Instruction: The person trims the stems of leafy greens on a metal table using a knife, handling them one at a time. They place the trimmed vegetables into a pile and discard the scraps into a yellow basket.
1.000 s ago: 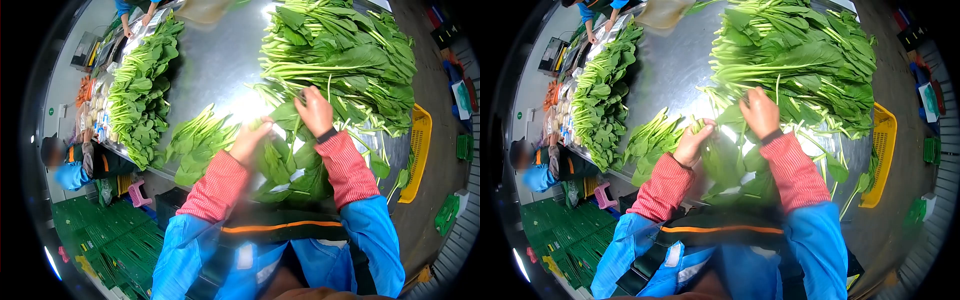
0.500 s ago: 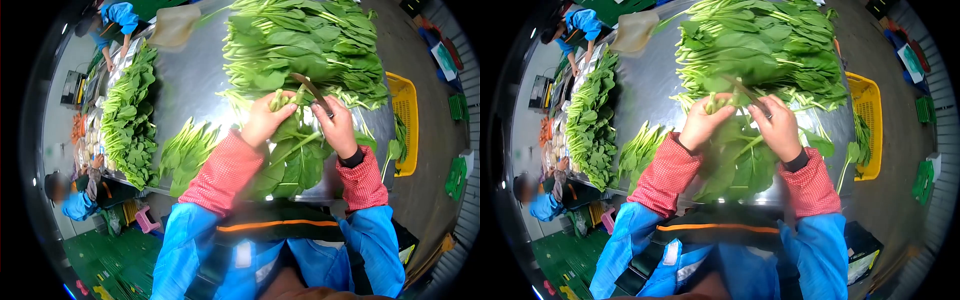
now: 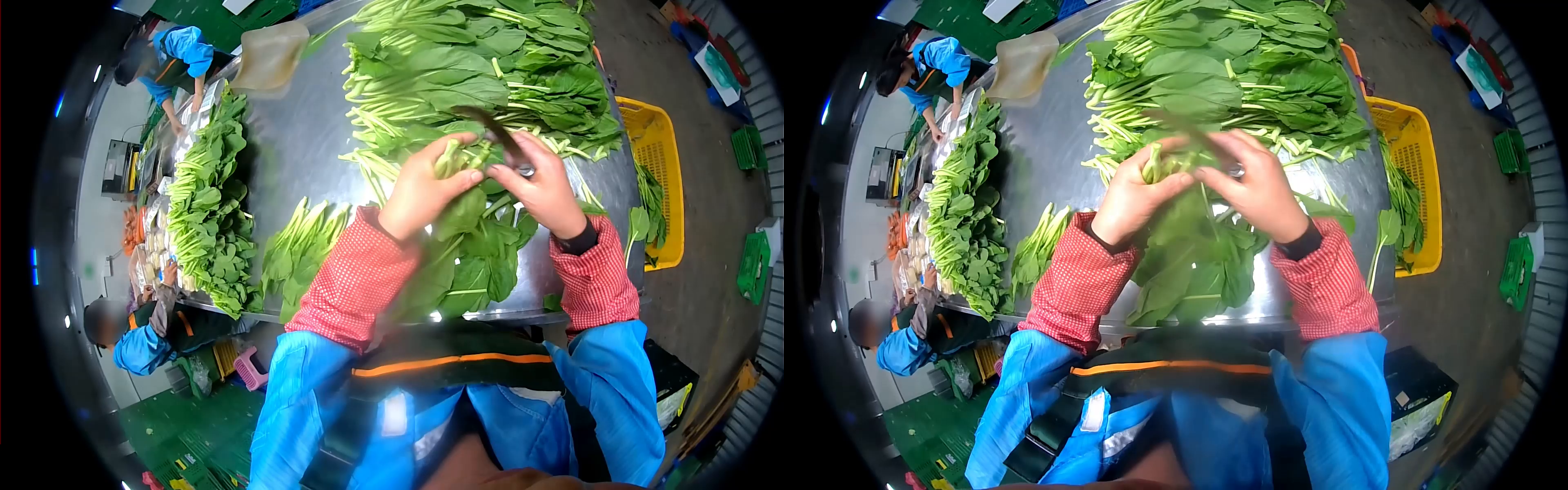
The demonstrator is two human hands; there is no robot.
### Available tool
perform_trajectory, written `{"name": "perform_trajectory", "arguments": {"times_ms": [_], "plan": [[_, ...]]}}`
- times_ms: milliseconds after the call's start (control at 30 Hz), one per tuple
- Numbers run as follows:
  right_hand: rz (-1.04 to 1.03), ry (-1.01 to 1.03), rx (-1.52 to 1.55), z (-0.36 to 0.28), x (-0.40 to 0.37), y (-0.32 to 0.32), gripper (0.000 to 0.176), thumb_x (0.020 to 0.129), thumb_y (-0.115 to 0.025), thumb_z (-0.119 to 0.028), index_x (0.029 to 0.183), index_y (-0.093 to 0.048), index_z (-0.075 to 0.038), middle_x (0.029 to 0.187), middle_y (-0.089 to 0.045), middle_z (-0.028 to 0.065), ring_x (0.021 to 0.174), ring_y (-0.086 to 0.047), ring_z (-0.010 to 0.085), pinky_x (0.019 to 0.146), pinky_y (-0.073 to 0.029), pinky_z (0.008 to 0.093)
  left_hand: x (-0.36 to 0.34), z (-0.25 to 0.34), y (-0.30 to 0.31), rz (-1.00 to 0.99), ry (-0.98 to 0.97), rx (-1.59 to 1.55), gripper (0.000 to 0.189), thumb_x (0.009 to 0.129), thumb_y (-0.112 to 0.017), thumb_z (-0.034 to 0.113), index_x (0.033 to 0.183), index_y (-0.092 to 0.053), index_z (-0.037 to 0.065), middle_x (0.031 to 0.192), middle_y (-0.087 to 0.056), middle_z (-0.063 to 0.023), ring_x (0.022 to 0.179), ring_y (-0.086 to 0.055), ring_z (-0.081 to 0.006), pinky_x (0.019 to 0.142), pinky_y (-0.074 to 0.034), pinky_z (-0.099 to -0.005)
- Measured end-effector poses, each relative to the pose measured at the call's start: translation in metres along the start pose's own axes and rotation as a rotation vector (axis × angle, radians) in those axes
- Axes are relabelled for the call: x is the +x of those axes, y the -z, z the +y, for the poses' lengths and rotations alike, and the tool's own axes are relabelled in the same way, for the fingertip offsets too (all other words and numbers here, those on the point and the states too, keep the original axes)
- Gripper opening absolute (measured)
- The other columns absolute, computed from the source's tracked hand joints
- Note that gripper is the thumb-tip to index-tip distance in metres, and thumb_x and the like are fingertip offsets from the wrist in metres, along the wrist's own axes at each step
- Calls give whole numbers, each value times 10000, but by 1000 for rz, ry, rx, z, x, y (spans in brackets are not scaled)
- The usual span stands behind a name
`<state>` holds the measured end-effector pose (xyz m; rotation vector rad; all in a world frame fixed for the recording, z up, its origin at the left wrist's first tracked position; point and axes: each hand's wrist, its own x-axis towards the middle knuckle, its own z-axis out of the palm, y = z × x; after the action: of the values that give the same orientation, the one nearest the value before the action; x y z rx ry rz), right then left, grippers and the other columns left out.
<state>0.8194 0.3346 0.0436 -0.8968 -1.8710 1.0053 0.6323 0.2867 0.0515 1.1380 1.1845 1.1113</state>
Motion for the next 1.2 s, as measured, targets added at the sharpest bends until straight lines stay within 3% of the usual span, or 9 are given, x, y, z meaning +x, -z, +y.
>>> {"name": "perform_trajectory", "arguments": {"times_ms": [233, 400, 500, 567, 667, 767, 833, 967, 1200], "plan": [[135, -162, 426, -16, 27, 41, 143, 858, -668, -132, 940, -627, -22, 752, -614, 5, 655, -564, 85, 603, -456, 225, -1, 16, 55, 248, -315, 676, 404, 828, -706, 120, 1214, -600, 70, 1022, -601, 16, 893, -534, -78, 804, -439, -225], [-32, -13, 127, -39, 38, 12, 116, 876, -651, -138, 893, -615, -29, 714, -580, -32, 610, -500, 42, 550, -390, 198, -13, 47, 41, 36, -69, 44, 515, 820, -700, 71, 1294, -501, 35, 1108, -603, -70, 934, -602, -123, 799, -507, -252], [-239, -90, 303, -38, 36, -20, 175, 870, -660, -148, 942, -637, 9, 751, -607, -21, 664, -523, 59, 599, -421, 218, -16, 35, 28, -171, 20, -104, 608, 803, -710, 28, 1346, -437, 18, 1114, -604, -58, 944, -594, -125, 828, -509, -260], [-350, -185, 184, -29, 36, -19, 176, 860, -666, -168, 882, -653, 7, 688, -581, -15, 632, -498, 52, 566, -407, 228, -22, 29, 32, -154, 76, -8, 484, 816, -688, 16, 1271, -526, 27, 965, -618, 19, 819, -568, -56, 748, -471, -210], [-595, -292, 117, 2, 27, -20, 232, 832, -664, -200, 746, -615, 11, 602, -545, 8, 573, -467, 60, 524, -398, 266, -40, 4, 57, -205, 133, 434, 354, 809, -718, 94, 1142, -618, 25, 907, -638, -8, 813, -558, -64, 752, -475, -242], [-598, -347, -194, 58, 16, -40, 249, 813, -693, -251, 818, -659, -4, 637, -602, 66, 588, -562, 166, 567, -436, 302, -66, -25, 88, -189, 339, 419, 329, 841, -677, 136, 1142, -596, 30, 928, -644, -34, 847, -572, -85, 770, -476, -268], [-394, -30, -529, 68, 3, -68, 420, 774, -707, -403, 931, -663, -15, 851, -635, 143, 751, -625, 348, 660, -496, 401, -83, -59, 111, -80, 399, 53, 272, 864, -634, 146, 1110, -578, 42, 943, -645, -51, 872, -585, -117, 778, -479, -289], [-272, -23, -488, 88, 15, -148, 458, 798, -672, -430, 978, -651, -9, 913, -620, 153, 770, -632, 334, 685, -513, 410, -95, -68, 117, 133, 418, -486, 179, 898, -564, 150, 1056, -542, 68, 981, -646, -94, 906, -600, -187, 778, -487, -327], [-288, -46, -524, 103, 21, -203, 260, 806, -620, -271, 845, -610, -14, 883, -634, 153, 759, -635, 337, 648, -509, 427, -88, -92, 135, 521, 388, -544, 145, 866, -657, 149, 891, -523, 99, 666, -471, 27, 575, -492, -107, 546, -436, -250]]}}
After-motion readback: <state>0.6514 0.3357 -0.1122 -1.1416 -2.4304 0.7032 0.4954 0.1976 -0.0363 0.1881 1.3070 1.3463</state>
